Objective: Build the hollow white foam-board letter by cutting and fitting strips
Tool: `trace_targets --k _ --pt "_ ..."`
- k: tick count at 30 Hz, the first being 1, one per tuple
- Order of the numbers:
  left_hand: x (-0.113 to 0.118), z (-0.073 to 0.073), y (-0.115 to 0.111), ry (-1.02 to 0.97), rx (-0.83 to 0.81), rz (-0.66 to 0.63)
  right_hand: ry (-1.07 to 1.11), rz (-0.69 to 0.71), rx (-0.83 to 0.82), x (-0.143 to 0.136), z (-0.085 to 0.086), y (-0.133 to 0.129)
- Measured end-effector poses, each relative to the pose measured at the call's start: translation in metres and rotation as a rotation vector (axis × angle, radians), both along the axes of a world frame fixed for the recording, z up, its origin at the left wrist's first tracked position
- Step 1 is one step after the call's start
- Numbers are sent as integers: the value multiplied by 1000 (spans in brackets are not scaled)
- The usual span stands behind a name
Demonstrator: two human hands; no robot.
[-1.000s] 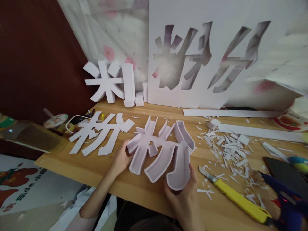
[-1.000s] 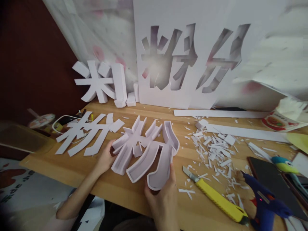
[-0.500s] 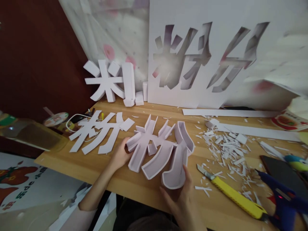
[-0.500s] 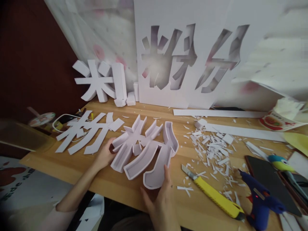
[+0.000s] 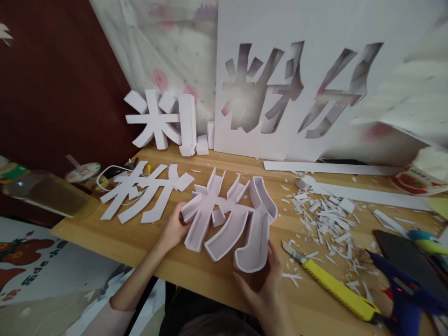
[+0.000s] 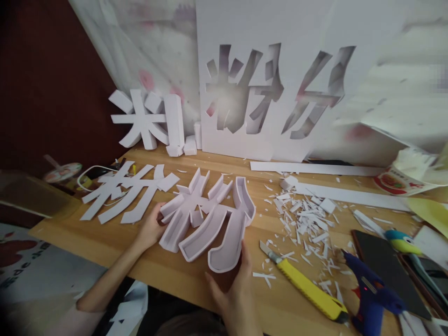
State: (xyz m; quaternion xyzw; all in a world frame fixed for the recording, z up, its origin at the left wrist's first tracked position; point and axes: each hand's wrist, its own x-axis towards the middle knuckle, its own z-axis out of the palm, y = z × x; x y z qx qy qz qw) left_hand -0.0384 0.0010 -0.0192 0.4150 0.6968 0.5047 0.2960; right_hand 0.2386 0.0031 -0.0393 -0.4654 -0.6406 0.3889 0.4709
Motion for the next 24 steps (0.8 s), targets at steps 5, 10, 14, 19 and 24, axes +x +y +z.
trace_targets --k 5,10,14,19,24 --pt "4 -1 -2 -7 15 24 7 12 6 3 9 8" --pt "3 -3 -3 3 19 37 -48 12 24 5 16 10" --pt "3 -4 -3 5 23 46 -56 12 23 6 15 10" --pt "8 -1 -4 -7 27 55 -133 -19 39 4 13 8" --pt "7 7 -1 -30 9 28 -188 -62 106 0 11 5"
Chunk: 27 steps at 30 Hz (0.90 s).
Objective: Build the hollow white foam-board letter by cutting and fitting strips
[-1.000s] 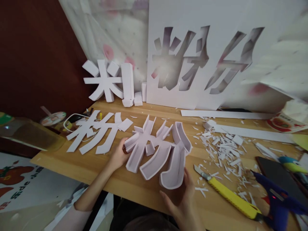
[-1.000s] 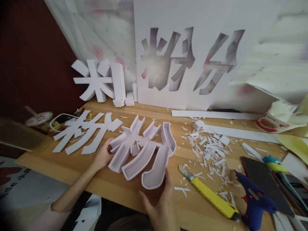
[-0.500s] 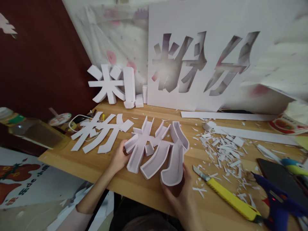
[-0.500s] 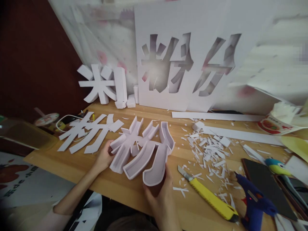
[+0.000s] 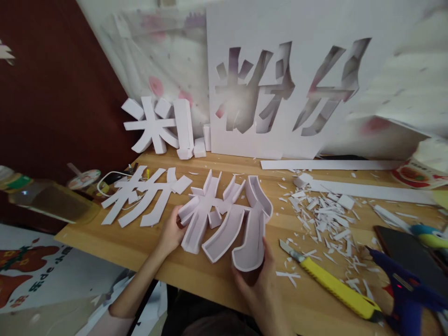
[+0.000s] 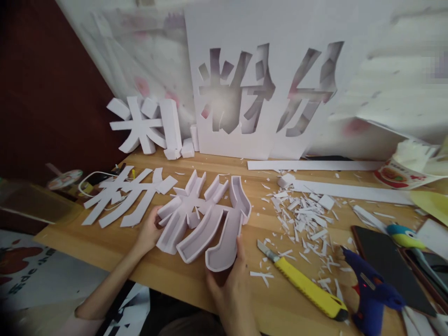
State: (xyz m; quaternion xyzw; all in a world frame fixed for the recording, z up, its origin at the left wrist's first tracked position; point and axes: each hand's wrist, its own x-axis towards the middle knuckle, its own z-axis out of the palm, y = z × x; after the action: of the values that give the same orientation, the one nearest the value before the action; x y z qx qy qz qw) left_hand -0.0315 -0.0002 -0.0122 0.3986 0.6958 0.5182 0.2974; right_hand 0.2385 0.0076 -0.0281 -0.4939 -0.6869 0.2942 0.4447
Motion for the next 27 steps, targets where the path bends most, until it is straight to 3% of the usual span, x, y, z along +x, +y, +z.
trace_targets --k 4,10,18,27 --pt "-6 10 6 -21 -34 -62 -68 -29 28 -4 -3 -14" --pt "-8 20 16 -31 -50 -97 -161 85 71 -5 -1 -35" --pt "-11 24 25 -39 -63 -146 -204 133 52 -5 1 -42" --pt "-26 22 46 -30 -71 -288 -311 156 90 0 -11 -56"
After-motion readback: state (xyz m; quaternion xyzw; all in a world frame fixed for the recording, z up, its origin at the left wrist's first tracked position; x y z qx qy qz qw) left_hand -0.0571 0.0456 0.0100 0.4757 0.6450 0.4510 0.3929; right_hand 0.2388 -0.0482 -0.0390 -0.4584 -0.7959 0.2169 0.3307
